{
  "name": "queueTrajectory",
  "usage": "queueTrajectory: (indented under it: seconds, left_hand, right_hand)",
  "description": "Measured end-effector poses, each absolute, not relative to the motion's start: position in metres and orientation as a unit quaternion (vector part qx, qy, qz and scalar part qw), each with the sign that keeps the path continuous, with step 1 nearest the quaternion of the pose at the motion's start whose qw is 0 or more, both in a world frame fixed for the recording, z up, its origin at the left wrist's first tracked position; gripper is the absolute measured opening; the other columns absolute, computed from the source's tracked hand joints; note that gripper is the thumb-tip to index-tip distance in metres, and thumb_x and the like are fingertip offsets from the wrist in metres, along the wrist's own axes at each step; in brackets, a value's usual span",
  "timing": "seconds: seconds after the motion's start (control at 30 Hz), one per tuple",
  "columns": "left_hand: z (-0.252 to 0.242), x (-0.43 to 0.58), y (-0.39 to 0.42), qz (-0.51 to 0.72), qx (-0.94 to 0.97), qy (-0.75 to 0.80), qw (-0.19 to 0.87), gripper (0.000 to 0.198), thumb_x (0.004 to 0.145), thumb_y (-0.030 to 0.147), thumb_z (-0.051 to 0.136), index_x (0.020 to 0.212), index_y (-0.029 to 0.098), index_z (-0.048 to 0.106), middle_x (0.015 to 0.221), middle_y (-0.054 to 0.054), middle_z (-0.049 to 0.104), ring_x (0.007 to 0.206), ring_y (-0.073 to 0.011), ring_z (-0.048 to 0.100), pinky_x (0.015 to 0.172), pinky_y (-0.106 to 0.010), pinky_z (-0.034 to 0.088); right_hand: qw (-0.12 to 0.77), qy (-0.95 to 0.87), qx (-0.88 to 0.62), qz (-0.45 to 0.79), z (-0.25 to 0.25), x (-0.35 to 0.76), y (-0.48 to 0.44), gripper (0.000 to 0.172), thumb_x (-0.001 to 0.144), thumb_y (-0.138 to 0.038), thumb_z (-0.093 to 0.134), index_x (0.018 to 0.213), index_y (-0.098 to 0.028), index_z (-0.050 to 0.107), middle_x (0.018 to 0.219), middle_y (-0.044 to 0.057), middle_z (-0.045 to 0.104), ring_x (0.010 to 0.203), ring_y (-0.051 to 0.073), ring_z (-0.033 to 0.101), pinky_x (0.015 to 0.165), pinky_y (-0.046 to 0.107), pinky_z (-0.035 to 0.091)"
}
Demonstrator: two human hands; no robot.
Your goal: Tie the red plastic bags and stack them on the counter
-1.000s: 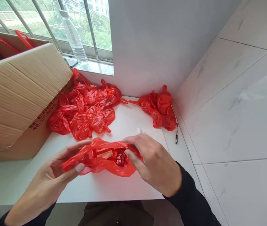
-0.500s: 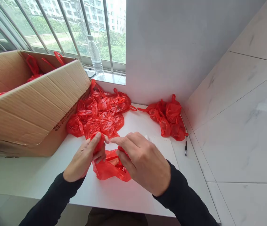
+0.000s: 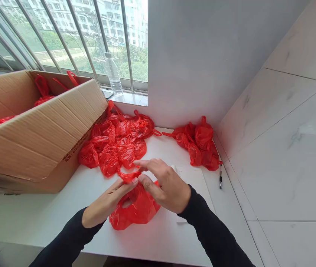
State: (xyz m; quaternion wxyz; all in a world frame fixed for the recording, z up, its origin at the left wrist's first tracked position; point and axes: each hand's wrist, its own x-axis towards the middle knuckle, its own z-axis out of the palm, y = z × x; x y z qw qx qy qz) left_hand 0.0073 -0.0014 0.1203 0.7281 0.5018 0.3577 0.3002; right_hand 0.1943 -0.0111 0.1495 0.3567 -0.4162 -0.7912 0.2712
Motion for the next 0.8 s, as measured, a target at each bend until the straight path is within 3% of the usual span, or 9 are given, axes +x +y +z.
queueTrajectory:
  seconds: [0.1, 0.2, 0.27, 0.37, 0.47, 0.53, 0.63, 0.7, 0.8]
  left_hand:
    - [0.117, 0.005, -0.002, 0.296, 0.487, 0.347, 0.745, 0.037, 0.088, 0.055, 0.059, 0.081, 0.019, 0.058, 0.062, 0.003, 0.051, 0.054, -0.0089, 0.038, 0.052, -0.023, 0.033]
    - [0.111, 0.004, 0.000, 0.299, 0.464, 0.346, 0.759, 0.037, 0.092, 0.053, 0.053, 0.095, 0.018, 0.062, 0.058, 0.002, 0.053, 0.050, -0.0098, 0.039, 0.051, -0.024, 0.034]
    - [0.108, 0.001, 0.004, 0.302, 0.439, 0.347, 0.772, 0.040, 0.095, 0.053, 0.046, 0.103, 0.017, 0.061, 0.054, 0.001, 0.055, 0.049, -0.0115, 0.044, 0.053, -0.025, 0.037]
    - [0.106, -0.004, 0.009, 0.331, 0.416, 0.345, 0.774, 0.036, 0.095, 0.050, 0.048, 0.110, 0.019, 0.060, 0.070, -0.003, 0.065, 0.059, -0.0139, 0.055, 0.063, -0.027, 0.045]
    - [0.108, -0.007, 0.010, 0.326, 0.474, 0.339, 0.744, 0.023, 0.089, 0.039, 0.063, 0.094, 0.017, 0.064, 0.081, -0.003, 0.063, 0.072, -0.0141, 0.057, 0.071, -0.027, 0.047]
    - [0.112, -0.008, 0.008, 0.293, 0.538, 0.336, 0.715, 0.016, 0.085, 0.031, 0.069, 0.085, 0.016, 0.062, 0.077, 0.000, 0.058, 0.071, -0.0128, 0.054, 0.070, -0.026, 0.046]
    - [0.117, -0.009, 0.005, 0.274, 0.618, 0.337, 0.655, 0.009, 0.082, 0.020, 0.067, 0.087, 0.018, 0.060, 0.075, 0.002, 0.054, 0.067, -0.0111, 0.049, 0.064, -0.024, 0.045]
    - [0.117, -0.010, 0.004, 0.274, 0.685, 0.357, 0.573, 0.022, 0.081, 0.010, 0.059, 0.100, 0.020, 0.060, 0.080, 0.001, 0.058, 0.070, -0.0123, 0.053, 0.063, -0.024, 0.047]
    - [0.103, -0.014, 0.007, 0.293, 0.788, 0.383, 0.384, 0.060, 0.073, -0.005, 0.043, 0.123, 0.025, 0.058, 0.101, -0.002, 0.068, 0.091, -0.0164, 0.064, 0.079, -0.029, 0.053]
  right_hand:
    - [0.356, -0.771, -0.418, 0.322, 0.140, 0.196, -0.008, 0.018, 0.092, -0.017, 0.059, 0.108, -0.022, 0.068, 0.092, 0.002, 0.067, 0.087, 0.017, 0.062, 0.083, 0.033, 0.052]
    - [0.375, -0.737, -0.452, 0.334, 0.137, 0.193, -0.010, 0.010, 0.091, -0.018, 0.061, 0.097, -0.022, 0.068, 0.088, 0.000, 0.067, 0.081, 0.015, 0.060, 0.079, 0.031, 0.050]
    - [0.392, -0.713, -0.476, 0.333, 0.136, 0.191, -0.014, 0.009, 0.091, -0.020, 0.062, 0.097, -0.023, 0.067, 0.091, 0.000, 0.068, 0.082, 0.015, 0.061, 0.081, 0.031, 0.049]
    - [0.389, -0.704, -0.477, 0.354, 0.133, 0.189, -0.023, 0.014, 0.089, -0.019, 0.063, 0.102, -0.023, 0.063, 0.089, 0.000, 0.068, 0.081, 0.015, 0.061, 0.078, 0.030, 0.049]
    - [0.342, -0.717, -0.457, 0.400, 0.130, 0.189, -0.027, 0.025, 0.084, -0.018, 0.067, 0.107, -0.021, 0.058, 0.081, -0.003, 0.066, 0.073, 0.014, 0.060, 0.072, 0.028, 0.050]
    - [0.349, -0.716, -0.470, 0.381, 0.126, 0.189, -0.024, 0.023, 0.086, -0.024, 0.068, 0.107, -0.021, 0.058, 0.084, -0.002, 0.066, 0.079, 0.015, 0.062, 0.077, 0.031, 0.051]
    - [0.382, -0.721, -0.463, 0.347, 0.116, 0.189, -0.014, 0.028, 0.093, -0.036, 0.060, 0.117, -0.022, 0.059, 0.109, 0.004, 0.067, 0.108, 0.020, 0.059, 0.095, 0.037, 0.047]
    - [0.368, -0.722, -0.431, 0.396, 0.106, 0.187, -0.006, 0.035, 0.100, -0.040, 0.048, 0.129, -0.022, 0.055, 0.110, 0.005, 0.067, 0.109, 0.020, 0.060, 0.096, 0.037, 0.048]
    - [0.356, -0.699, -0.416, 0.460, 0.093, 0.182, 0.002, 0.041, 0.105, -0.041, 0.032, 0.131, -0.020, 0.056, 0.096, 0.003, 0.069, 0.094, 0.017, 0.064, 0.092, 0.035, 0.051]
